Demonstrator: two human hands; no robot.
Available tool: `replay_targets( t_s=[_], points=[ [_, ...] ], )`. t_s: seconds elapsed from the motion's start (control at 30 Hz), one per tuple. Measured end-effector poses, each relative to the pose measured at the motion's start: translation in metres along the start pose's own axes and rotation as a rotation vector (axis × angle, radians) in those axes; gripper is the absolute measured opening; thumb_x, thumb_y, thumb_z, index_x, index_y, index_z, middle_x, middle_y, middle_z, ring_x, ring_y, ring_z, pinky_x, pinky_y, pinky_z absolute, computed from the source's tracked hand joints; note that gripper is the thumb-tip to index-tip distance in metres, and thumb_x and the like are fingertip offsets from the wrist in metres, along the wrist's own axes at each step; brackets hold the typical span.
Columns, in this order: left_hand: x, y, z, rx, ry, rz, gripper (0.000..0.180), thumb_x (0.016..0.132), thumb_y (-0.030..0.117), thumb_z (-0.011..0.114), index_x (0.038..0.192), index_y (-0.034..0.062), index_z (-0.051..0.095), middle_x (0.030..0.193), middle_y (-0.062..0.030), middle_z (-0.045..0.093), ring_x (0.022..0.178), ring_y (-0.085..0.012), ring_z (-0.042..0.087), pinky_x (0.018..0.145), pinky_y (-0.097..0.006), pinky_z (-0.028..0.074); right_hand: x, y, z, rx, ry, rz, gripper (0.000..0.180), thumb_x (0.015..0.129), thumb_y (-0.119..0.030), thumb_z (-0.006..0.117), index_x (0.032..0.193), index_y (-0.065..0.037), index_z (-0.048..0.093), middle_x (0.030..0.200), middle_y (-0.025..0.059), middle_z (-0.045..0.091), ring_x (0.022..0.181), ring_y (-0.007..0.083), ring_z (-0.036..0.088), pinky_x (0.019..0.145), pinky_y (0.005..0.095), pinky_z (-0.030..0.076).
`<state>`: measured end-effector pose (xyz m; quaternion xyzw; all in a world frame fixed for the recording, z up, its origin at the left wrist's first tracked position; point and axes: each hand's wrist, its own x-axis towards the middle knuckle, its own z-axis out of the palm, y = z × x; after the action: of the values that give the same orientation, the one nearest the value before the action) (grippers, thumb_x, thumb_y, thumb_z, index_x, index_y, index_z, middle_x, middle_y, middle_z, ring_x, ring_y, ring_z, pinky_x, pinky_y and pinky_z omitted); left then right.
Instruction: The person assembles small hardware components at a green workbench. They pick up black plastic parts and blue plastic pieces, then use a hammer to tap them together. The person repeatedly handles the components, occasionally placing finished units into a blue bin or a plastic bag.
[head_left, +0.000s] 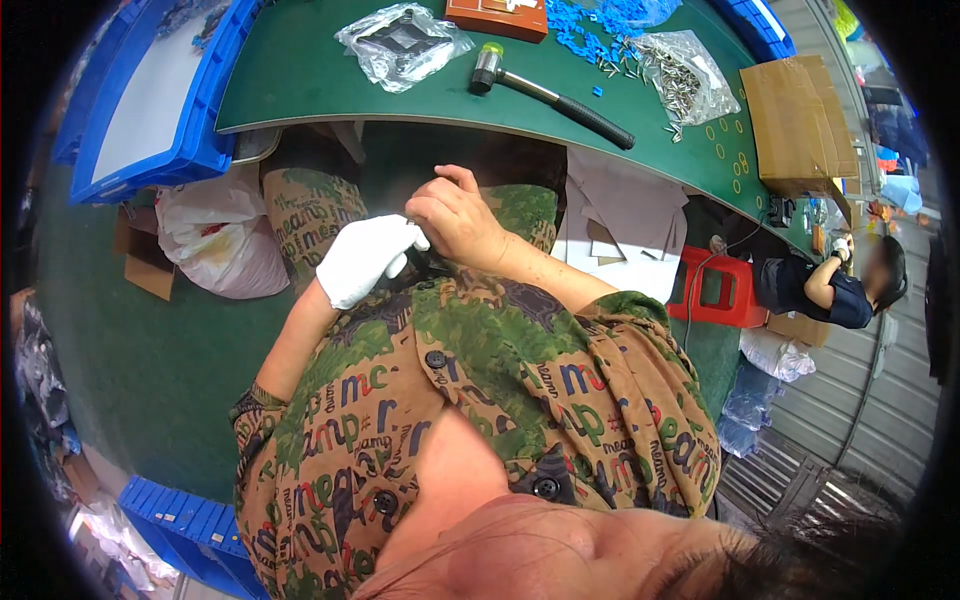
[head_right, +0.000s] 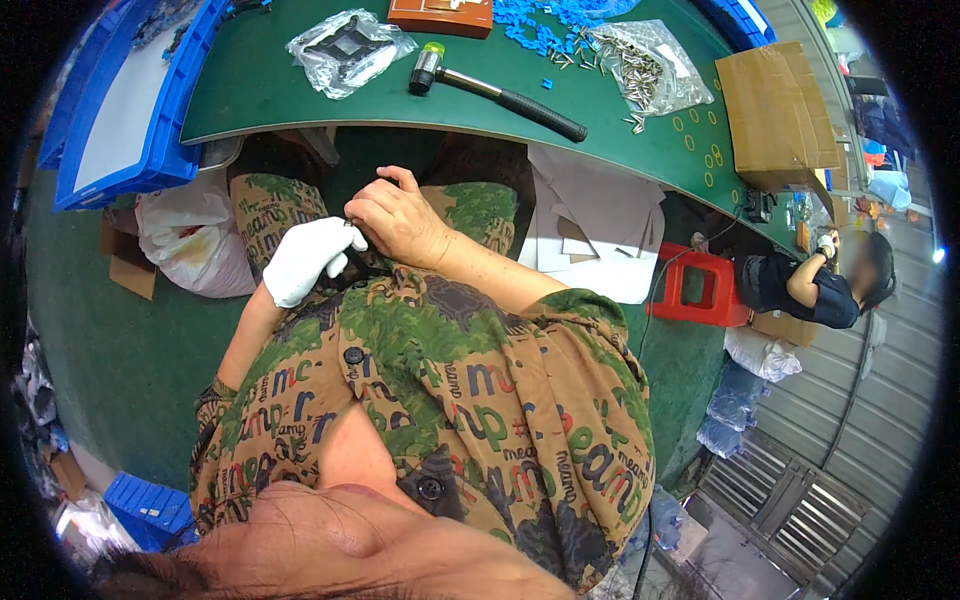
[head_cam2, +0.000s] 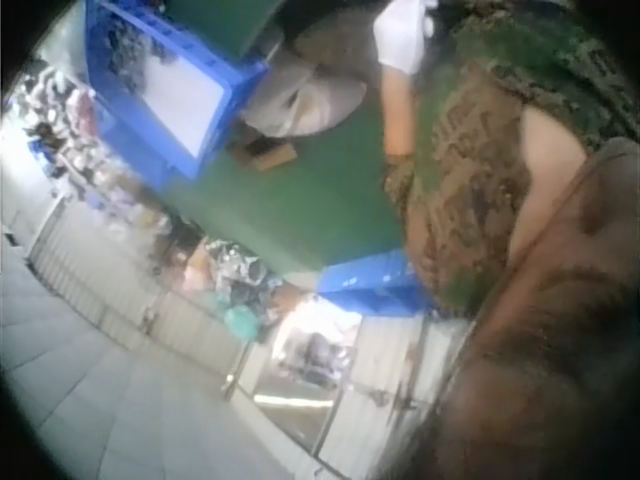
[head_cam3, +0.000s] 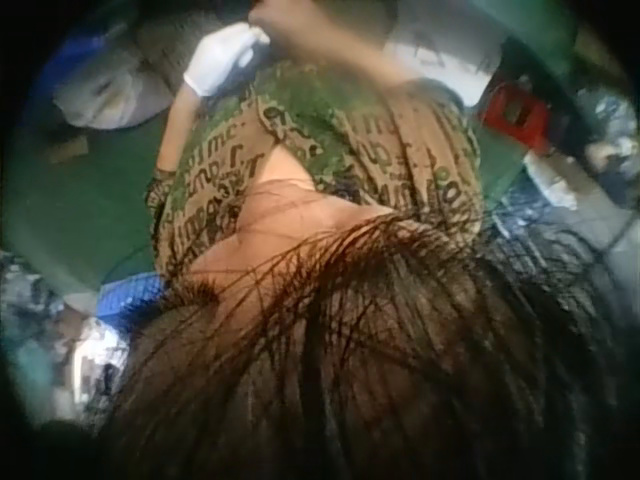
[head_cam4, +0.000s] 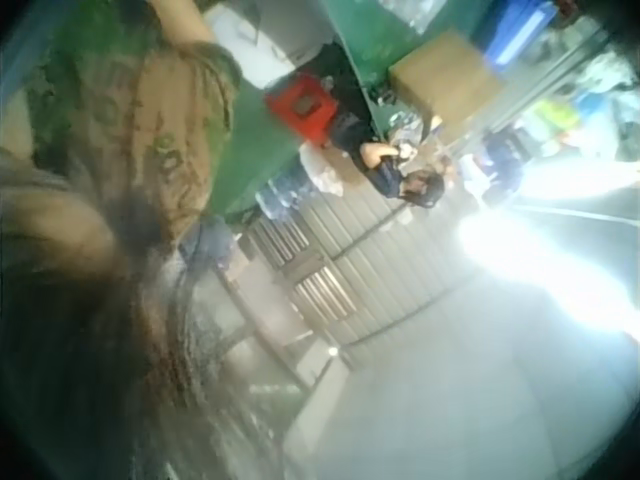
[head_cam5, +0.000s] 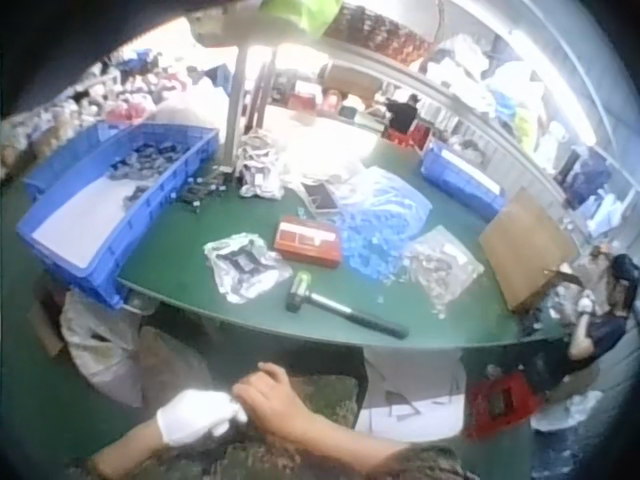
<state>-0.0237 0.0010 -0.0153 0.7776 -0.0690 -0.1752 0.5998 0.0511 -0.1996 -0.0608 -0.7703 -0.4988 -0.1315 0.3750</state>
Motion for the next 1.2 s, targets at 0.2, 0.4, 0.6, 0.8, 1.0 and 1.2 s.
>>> replay_targets(
  t_s=[0.2, 0.4, 0.6, 0.8, 1.0, 1.2],
  points=[
    [-0.001, 0.007, 0.003, -0.079, 0.018, -0.119, 0.029, 0.101, 0.029, 0.056, 0.091, 0.0084, 0.074, 0.062, -0.0018, 0.055, 0.055, -0.0103, 0.049, 0.056, -0.029, 0.041, 0.003, 0.002, -0.015, -0.009, -0.038, -0.053, 0.023, 0.086, -0.013, 0.073, 0.106, -0.012, 0.061, 0.085, 0.0028, 0.059, 0.086, 0.0225, 0.063, 0.101, 0.0465, 0.044],
    [0.004, 0.012, 0.003, -0.064, 0.008, -0.071, 0.027, 0.102, 0.025, 0.058, 0.091, 0.0054, 0.073, 0.060, -0.0006, 0.055, 0.054, -0.0078, 0.048, 0.055, -0.027, 0.039, 0.025, 0.042, -0.138, -0.414, 0.123, 0.130, 0.012, 0.085, -0.011, 0.071, 0.095, -0.015, 0.066, 0.084, 0.0002, 0.067, 0.079, 0.0224, 0.065, 0.082, 0.0392, 0.044],
    [0.007, 0.014, 0.001, -0.088, -0.025, -0.071, 0.027, 0.102, 0.026, 0.059, 0.092, 0.0051, 0.073, 0.062, 0.0000, 0.056, 0.055, -0.0070, 0.048, 0.055, -0.026, 0.039, 0.015, 0.130, -0.219, -0.481, -0.029, 0.912, 0.025, 0.095, -0.029, 0.068, 0.111, -0.010, 0.074, 0.102, 0.0130, 0.074, 0.091, 0.0296, 0.071, 0.080, 0.0383, 0.054],
    [0.006, 0.009, 0.002, -0.125, -0.007, -0.051, 0.027, 0.102, 0.025, 0.059, 0.092, 0.0039, 0.073, 0.062, -0.0002, 0.056, 0.055, -0.0071, 0.048, 0.055, -0.026, 0.039, 0.002, 0.146, -0.215, -0.501, -0.228, 0.643, 0.025, 0.096, -0.025, 0.067, 0.116, -0.012, 0.072, 0.108, 0.0116, 0.067, 0.098, 0.0295, 0.068, 0.085, 0.0386, 0.053],
    [0.008, 0.010, 0.001, -0.115, -0.027, -0.051, 0.027, 0.102, 0.024, 0.058, 0.092, 0.0039, 0.073, 0.061, -0.0001, 0.055, 0.055, -0.0074, 0.048, 0.056, -0.027, 0.039, -0.006, 0.178, -0.221, -0.401, -0.216, 0.530, 0.022, 0.097, -0.025, 0.063, 0.113, -0.012, 0.073, 0.109, 0.0116, 0.066, 0.101, 0.0335, 0.066, 0.087, 0.0419, 0.054],
    [0.008, 0.003, 0.000, -0.016, -0.040, -0.029, 0.031, 0.103, 0.029, 0.055, 0.091, 0.0075, 0.074, 0.060, -0.0004, 0.054, 0.055, -0.0088, 0.048, 0.055, -0.028, 0.040, 0.027, 0.139, -0.203, -0.332, -0.018, 0.321, 0.020, 0.101, -0.017, 0.062, 0.112, -0.002, 0.069, 0.102, 0.0106, 0.066, 0.090, 0.0251, 0.067, 0.082, 0.0342, 0.053]
  ],
)
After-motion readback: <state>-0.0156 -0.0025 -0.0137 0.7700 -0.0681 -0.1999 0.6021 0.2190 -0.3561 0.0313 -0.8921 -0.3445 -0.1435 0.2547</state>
